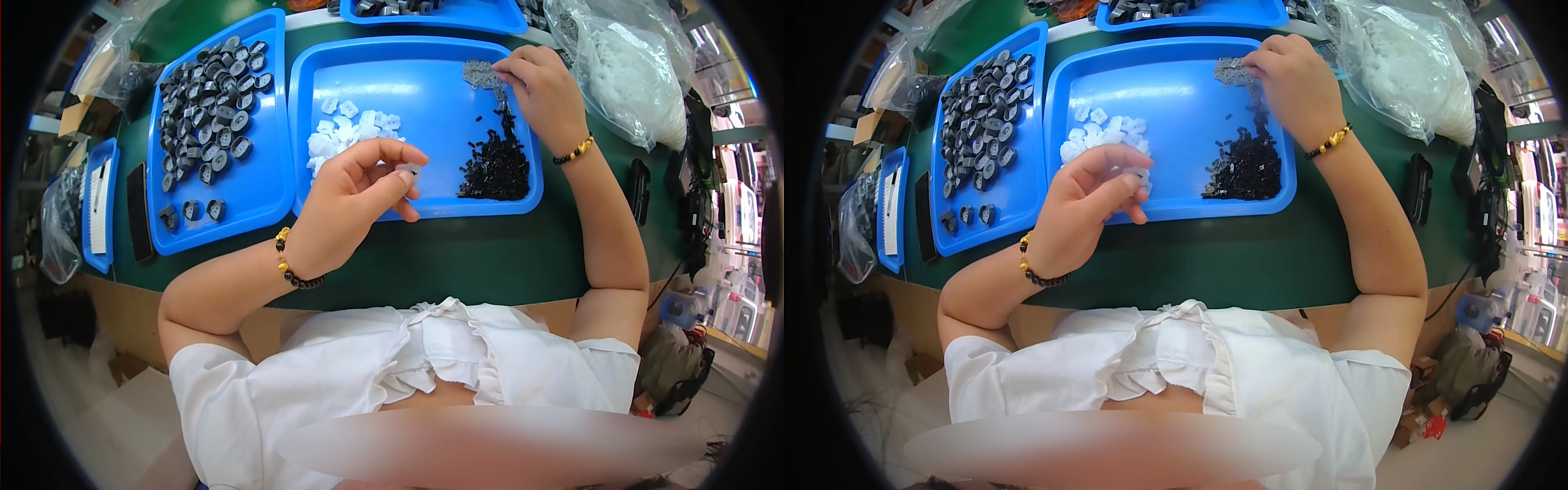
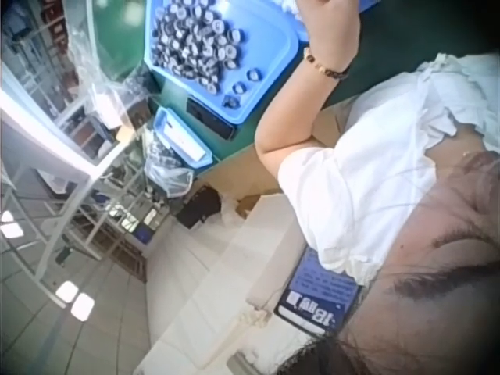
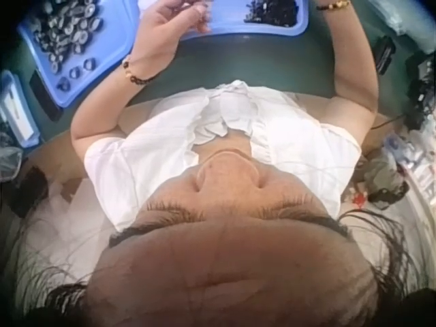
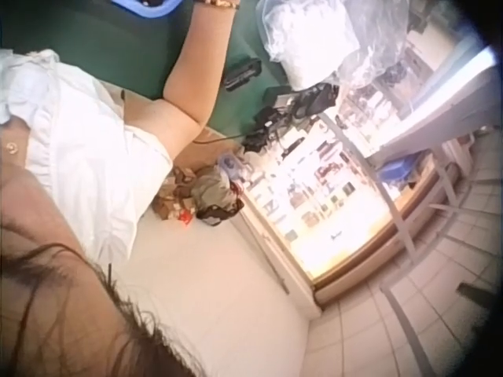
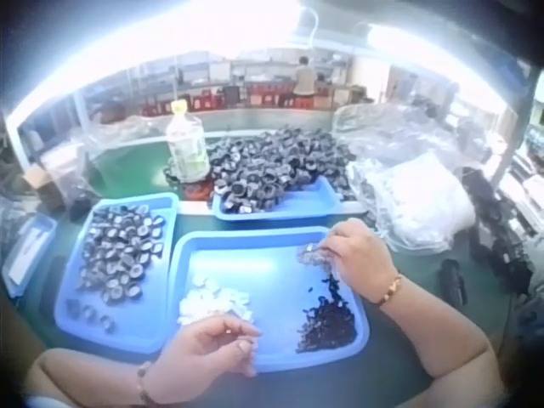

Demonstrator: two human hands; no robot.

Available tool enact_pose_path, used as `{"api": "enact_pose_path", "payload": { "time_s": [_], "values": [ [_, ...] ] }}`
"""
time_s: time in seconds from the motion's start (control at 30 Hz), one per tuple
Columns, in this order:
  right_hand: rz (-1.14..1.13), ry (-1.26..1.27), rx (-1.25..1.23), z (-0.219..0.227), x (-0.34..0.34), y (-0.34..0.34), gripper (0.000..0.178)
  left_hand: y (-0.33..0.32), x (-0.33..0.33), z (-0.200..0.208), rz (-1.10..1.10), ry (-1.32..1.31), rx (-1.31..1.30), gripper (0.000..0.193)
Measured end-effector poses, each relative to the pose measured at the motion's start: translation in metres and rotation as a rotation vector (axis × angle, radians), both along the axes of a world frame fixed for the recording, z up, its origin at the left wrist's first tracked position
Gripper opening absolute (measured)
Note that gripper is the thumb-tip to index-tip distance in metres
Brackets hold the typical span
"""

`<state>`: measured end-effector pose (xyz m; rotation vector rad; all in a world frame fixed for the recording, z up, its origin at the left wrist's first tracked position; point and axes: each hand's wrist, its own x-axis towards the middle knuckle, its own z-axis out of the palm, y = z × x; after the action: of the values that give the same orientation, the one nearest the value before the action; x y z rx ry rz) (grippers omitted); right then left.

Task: The person assembles small plastic casings, rubber seals, and fasteners by hand at a manufacturing workbench, taking components from trays and fitting them together.

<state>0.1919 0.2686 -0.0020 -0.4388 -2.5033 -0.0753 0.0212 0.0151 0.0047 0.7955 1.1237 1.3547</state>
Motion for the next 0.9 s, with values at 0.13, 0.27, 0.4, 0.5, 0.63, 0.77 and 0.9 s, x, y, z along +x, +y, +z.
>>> {"api": "enact_pose_path", "payload": {
  "time_s": [0.13,0.27,0.4,0.5,0.63,0.77,0.9],
  "values": [
    [0.005,-0.008,0.023,-0.009,-0.004,0.015,0.006,0.002,0.000,0.000,-0.005,-0.081,-0.070,0.023],
    [-0.014,-0.082,0.044,-0.016,-0.010,0.019,0.007,0.002,0.001,0.000,0.006,-0.079,-0.025,0.024],
    [-0.073,-0.188,0.046,-0.014,-0.013,0.017,0.007,0.000,0.000,-0.001,-0.018,-0.087,-0.039,0.026],
    [-0.055,-0.183,0.036,-0.012,-0.014,0.018,0.007,0.000,-0.002,0.001,-0.036,-0.098,-0.048,0.029],
    [0.010,0.041,-0.199,0.004,-0.012,-0.012,0.007,0.000,0.001,0.004,0.018,-0.099,-0.027,0.034],
    [0.159,0.013,-1.080,0.028,-0.007,-0.074,0.012,-0.001,-0.004,0.003,0.034,-0.182,-0.010,0.036],
    [0.340,0.102,-1.262,0.029,-0.005,-0.101,0.013,0.000,-0.005,0.003,0.055,-0.149,0.028,0.036]
  ]
}}
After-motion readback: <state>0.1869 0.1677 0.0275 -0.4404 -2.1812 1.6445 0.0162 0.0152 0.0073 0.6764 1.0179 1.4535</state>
